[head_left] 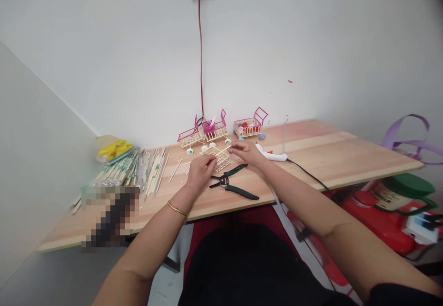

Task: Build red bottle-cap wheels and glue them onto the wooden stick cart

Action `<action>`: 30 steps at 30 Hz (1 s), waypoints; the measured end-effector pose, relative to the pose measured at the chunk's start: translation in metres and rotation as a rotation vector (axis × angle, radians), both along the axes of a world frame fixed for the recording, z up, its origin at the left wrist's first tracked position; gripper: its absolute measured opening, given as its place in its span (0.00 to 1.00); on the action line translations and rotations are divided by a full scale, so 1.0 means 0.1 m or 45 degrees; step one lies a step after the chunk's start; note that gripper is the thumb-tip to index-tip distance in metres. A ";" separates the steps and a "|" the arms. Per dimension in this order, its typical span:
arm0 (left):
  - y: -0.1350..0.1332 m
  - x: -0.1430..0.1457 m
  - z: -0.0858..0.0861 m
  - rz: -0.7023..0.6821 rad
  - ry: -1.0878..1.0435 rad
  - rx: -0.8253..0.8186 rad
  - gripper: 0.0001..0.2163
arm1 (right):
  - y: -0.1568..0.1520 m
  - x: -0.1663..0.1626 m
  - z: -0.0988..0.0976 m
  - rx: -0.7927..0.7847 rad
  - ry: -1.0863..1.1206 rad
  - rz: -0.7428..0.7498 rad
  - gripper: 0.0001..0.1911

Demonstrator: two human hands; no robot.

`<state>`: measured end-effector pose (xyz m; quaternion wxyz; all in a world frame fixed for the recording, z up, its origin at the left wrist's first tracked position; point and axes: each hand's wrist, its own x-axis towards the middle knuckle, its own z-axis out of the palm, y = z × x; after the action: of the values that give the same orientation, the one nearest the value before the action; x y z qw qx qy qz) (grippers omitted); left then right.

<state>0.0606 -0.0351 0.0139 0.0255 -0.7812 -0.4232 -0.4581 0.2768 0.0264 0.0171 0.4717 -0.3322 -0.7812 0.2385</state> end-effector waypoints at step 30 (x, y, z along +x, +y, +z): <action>0.00 0.00 0.00 -0.019 0.001 0.023 0.05 | -0.01 0.00 -0.03 -0.059 0.043 0.019 0.12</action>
<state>0.0605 -0.0353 0.0144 0.0294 -0.7843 -0.4134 -0.4617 0.2773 0.0259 0.0142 0.4752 -0.3330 -0.7699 0.2658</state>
